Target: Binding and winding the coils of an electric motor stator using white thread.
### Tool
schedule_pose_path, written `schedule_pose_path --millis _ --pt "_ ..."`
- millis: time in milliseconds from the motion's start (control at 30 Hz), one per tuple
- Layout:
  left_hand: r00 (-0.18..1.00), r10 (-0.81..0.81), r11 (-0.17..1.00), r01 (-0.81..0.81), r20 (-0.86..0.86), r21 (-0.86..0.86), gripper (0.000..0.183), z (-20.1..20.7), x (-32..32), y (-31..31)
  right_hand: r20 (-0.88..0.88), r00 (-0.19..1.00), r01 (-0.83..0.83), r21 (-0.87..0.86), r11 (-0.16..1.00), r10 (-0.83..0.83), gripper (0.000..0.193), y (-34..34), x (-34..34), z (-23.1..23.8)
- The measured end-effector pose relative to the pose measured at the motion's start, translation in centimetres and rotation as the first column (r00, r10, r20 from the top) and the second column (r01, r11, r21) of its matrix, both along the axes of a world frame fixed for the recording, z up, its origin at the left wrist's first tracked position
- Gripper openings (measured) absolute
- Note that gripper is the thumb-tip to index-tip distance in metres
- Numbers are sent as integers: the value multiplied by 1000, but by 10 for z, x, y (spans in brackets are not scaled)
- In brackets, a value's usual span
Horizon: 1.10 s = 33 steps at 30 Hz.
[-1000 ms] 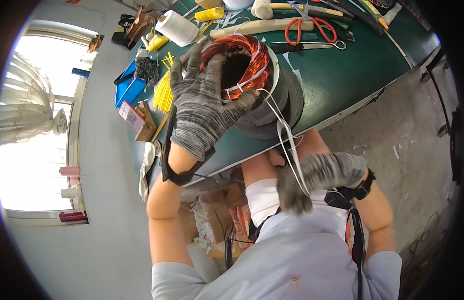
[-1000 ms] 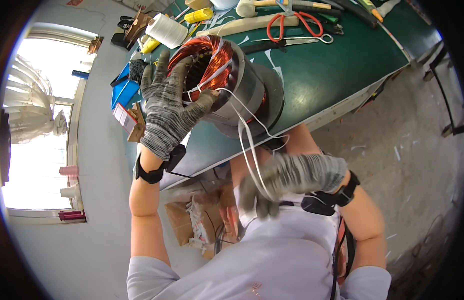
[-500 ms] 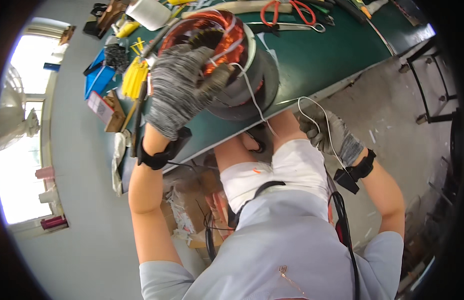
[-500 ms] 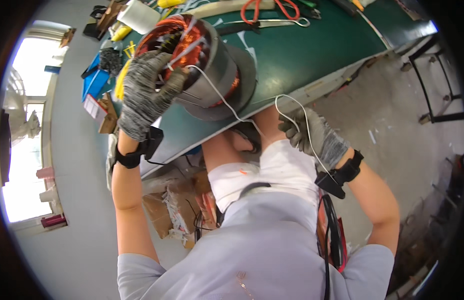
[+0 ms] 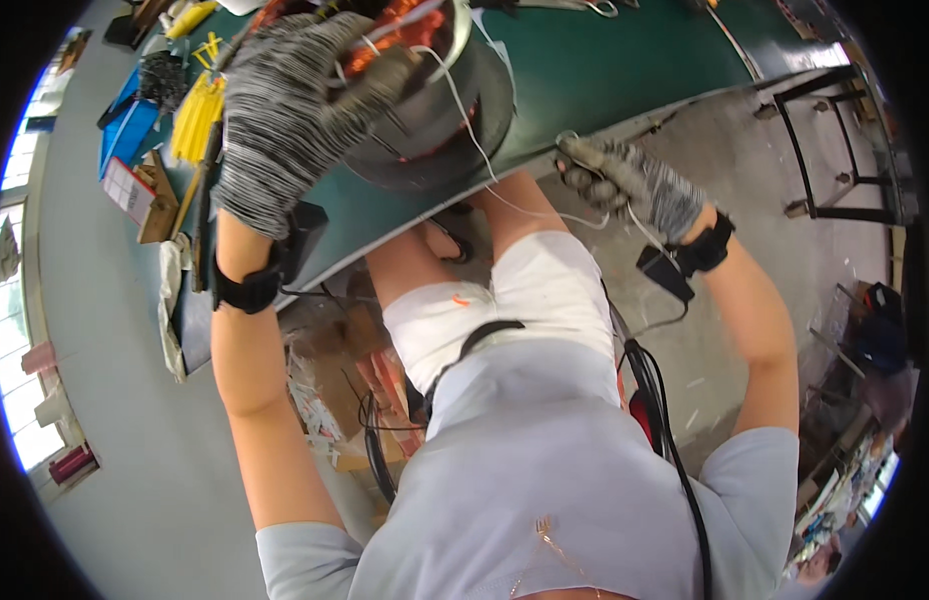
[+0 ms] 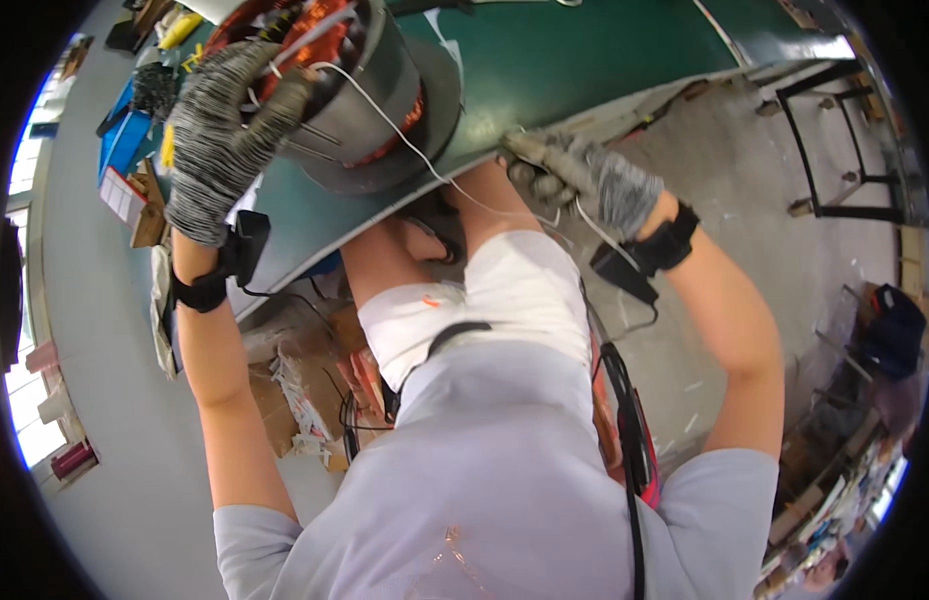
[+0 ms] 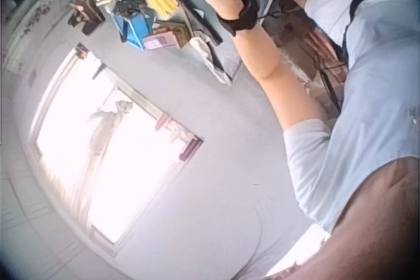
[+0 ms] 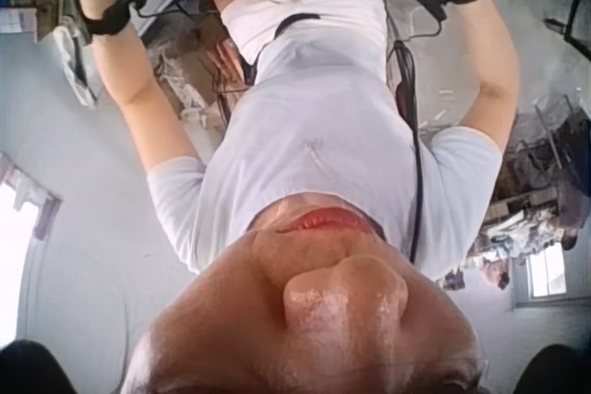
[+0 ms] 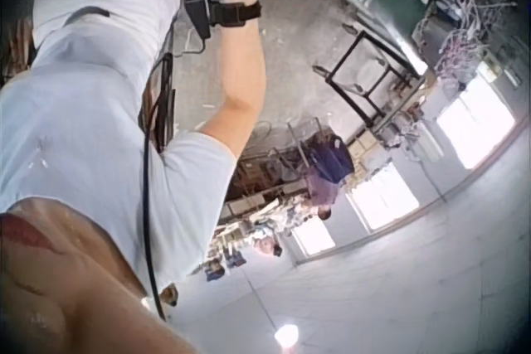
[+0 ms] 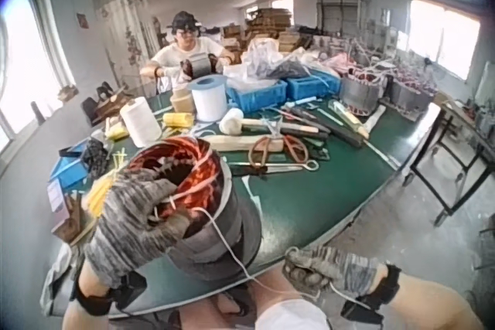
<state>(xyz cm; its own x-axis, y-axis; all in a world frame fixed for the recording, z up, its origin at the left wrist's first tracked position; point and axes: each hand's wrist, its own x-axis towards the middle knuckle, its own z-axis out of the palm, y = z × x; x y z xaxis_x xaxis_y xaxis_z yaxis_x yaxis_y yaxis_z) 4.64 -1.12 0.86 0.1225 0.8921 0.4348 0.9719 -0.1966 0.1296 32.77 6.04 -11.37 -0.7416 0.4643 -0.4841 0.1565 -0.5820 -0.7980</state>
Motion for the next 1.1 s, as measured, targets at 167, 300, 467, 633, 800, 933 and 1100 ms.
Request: schedule_pose_path --millis 167,300,467,633,800,933,1100 --pt "995 -6 1000 6 101 -1 40 -7 -7 2 98 987 116 144 983 -131 28 53 42 39" --pt "988 -89 985 105 -123 135 39 -10 -34 -2 -143 973 202 125 971 -183 26 147 140 61" --pt "941 -164 973 204 -295 111 33 -16 -37 1 231 730 593 252 765 -643 16 230 353 88" --pt "975 -222 962 213 33 172 31 -29 -17 15 79 738 630 276 726 -671 9 225 530 127" --pt "982 -119 987 133 -150 86 31 -16 -28 12 57 626 645 522 558 -778 10 197 570 133" --pt "990 -35 996 24 136 80 39 -23 -35 4 45 518 531 766 362 -854 14 179 598 125" --pt "996 -81 993 84 -33 78 35 -6 -32 -7 -178 835 531 510 677 -521 31 176 448 48"
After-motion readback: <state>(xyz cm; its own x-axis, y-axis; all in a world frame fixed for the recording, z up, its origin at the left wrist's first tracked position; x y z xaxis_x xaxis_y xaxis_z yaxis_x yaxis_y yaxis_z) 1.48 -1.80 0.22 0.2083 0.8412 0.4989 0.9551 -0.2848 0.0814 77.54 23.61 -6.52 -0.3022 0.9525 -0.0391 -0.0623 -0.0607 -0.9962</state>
